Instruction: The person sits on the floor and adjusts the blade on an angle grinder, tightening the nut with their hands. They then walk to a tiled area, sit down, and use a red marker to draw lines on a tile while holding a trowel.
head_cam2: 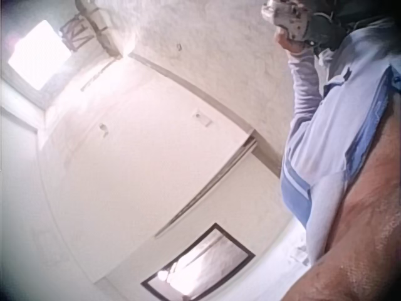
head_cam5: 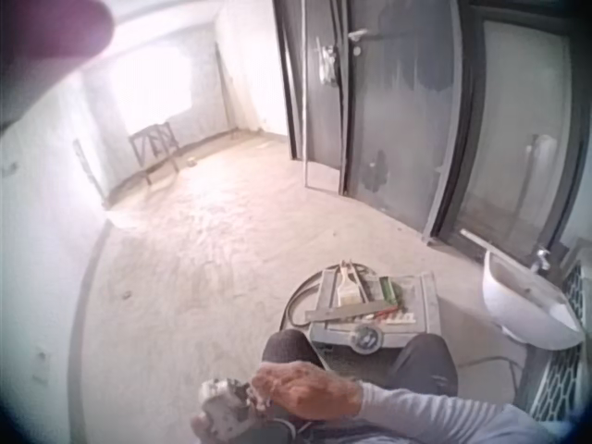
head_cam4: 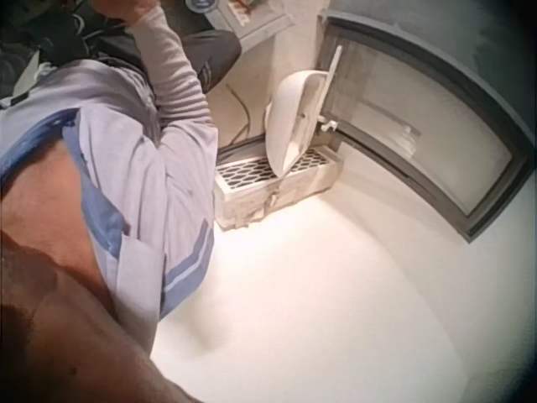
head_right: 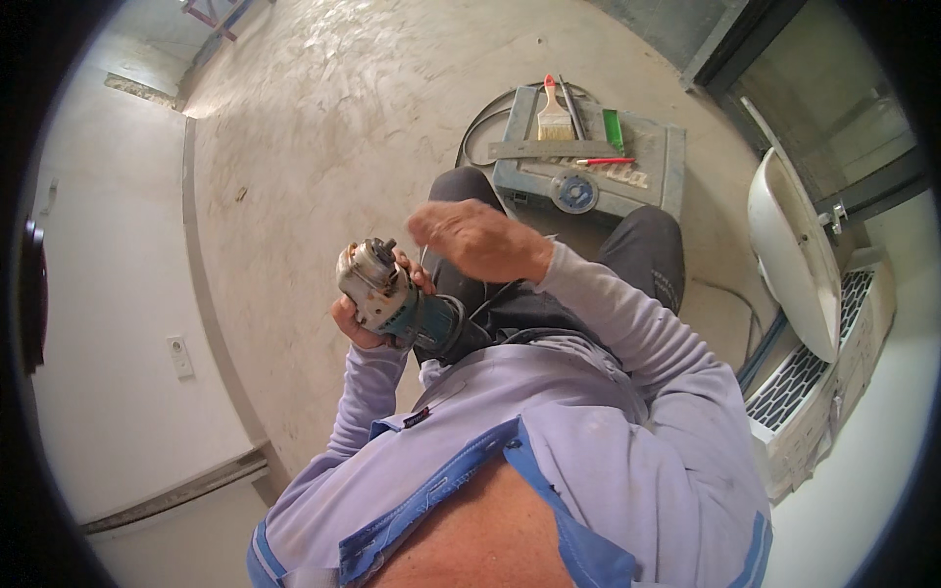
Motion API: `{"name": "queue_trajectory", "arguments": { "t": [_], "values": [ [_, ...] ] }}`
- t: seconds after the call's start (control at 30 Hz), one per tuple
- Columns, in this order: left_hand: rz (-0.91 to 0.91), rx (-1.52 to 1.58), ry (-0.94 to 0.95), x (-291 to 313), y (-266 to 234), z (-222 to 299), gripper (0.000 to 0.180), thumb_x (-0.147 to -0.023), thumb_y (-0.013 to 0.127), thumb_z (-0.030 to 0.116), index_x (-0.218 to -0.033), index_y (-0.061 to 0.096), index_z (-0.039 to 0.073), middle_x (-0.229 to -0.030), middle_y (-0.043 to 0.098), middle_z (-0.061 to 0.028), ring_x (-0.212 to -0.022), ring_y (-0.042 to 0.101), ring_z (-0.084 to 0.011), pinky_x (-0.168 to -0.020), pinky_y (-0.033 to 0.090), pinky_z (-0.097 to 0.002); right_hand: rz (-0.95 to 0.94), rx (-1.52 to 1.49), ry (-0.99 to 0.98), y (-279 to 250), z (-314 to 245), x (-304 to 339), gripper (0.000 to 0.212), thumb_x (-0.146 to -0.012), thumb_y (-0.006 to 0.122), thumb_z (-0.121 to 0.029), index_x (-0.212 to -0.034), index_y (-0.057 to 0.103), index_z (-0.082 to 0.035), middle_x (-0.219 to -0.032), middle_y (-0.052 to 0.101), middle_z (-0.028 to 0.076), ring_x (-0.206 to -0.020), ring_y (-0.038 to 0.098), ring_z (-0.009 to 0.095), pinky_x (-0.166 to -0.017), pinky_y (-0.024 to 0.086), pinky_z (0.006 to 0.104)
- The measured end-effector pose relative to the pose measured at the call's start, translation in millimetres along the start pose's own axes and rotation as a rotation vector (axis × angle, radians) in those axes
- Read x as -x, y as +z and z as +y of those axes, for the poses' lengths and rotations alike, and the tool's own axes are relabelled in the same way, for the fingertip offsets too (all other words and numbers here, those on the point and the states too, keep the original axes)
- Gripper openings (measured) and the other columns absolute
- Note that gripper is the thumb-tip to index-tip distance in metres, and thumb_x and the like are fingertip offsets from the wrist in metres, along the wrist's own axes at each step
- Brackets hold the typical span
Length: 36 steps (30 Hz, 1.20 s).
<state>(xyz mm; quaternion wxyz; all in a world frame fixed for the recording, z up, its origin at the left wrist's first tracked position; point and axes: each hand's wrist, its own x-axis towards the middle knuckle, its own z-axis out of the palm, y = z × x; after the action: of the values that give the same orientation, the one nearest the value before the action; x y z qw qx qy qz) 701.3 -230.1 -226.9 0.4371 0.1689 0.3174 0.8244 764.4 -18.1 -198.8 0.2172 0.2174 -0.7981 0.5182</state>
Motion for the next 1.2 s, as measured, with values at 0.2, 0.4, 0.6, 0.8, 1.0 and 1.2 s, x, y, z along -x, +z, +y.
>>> {"name": "queue_trajectory", "arguments": {
  "t": [0.2, 0.4, 0.6, 0.8, 1.0, 1.2],
  "values": [
    [-0.059, 0.105, -0.065, -1.5, -7.3, -2.2, 0.084, -0.07, 0.058, 0.054, -0.134, 0.046, 0.0, -0.116, 0.059, -0.0196, -0.101, 0.06, -0.0324, -0.087, 0.051, -0.0406, -0.118, -0.186, 0.432, -1.0, -33.7, -23.9, 0.039, -0.101, 0.046, -0.037, -0.093, 0.057, 0.0, -0.071, 0.057, 0.014, -0.067, 0.062, 0.027, -0.062, 0.048, 0.0365],
    [-0.082, 0.2, -0.068, -1.8, -11.5, -7.5, 0.083, -0.071, 0.059, 0.052, -0.136, 0.044, 0.002, -0.115, 0.059, -0.02, -0.102, 0.061, -0.0326, -0.088, 0.051, -0.0409, -0.063, -0.039, 0.184, 3.9, -26.9, -19.8, 0.032, -0.1, 0.049, -0.031, -0.099, 0.055, 0.0, -0.073, 0.059, 0.017, -0.068, 0.063, 0.034, -0.064, 0.047, 0.0426],
    [-0.158, 0.199, -0.091, -7.2, -23.6, -12.1, 0.081, -0.072, 0.059, 0.051, -0.135, 0.045, 0.001, -0.115, 0.06, -0.0206, -0.101, 0.061, -0.033, -0.088, 0.052, -0.0423, -0.026, 0.072, 0.108, 4.6, -24.8, -14.3, 0.032, -0.1, 0.049, -0.032, -0.103, 0.052, 0.0, -0.074, 0.058, 0.016, -0.068, 0.063, 0.035, -0.065, 0.049, 0.0424],
    [-0.127, 0.245, -0.099, -9.3, -22.8, -8.7, 0.081, -0.071, 0.059, 0.05, -0.135, 0.046, 0.001, -0.114, 0.061, -0.022, -0.101, 0.062, -0.0343, -0.089, 0.053, -0.0426, -0.12, -0.152, 0.473, 5.3, -30.2, -21.5, 0.04, -0.1, 0.049, -0.04, -0.096, 0.054, -0.001, -0.069, 0.057, 0.016, -0.062, 0.062, 0.031, -0.06, 0.049, 0.0404],
    [-0.084, 0.139, -0.111, -12.6, -24.7, -8.9, 0.082, -0.07, 0.055, 0.059, -0.13, 0.049, 0.003, -0.103, 0.061, -0.0216, -0.091, 0.063, -0.0348, -0.082, 0.053, -0.0448, -0.005, -0.098, 0.267, 12.6, -24.2, -18.5, 0.041, -0.1, 0.049, -0.041, -0.097, 0.054, 0.0, -0.073, 0.056, 0.016, -0.06, 0.062, 0.026, -0.059, 0.048, 0.0378],
    [-0.058, 0.153, -0.097, -12.9, -23.1, -7.2, 0.083, -0.07, 0.054, 0.059, -0.13, 0.049, 0.002, -0.104, 0.061, -0.0213, -0.09, 0.063, -0.0351, -0.082, 0.053, -0.0452, -0.024, -0.153, 0.331, 14.0, -27.5, -19.4, 0.039, -0.101, 0.047, -0.038, -0.101, 0.052, 0.0, -0.073, 0.055, 0.015, -0.058, 0.062, 0.026, -0.056, 0.048, 0.0376]
  ]
}}
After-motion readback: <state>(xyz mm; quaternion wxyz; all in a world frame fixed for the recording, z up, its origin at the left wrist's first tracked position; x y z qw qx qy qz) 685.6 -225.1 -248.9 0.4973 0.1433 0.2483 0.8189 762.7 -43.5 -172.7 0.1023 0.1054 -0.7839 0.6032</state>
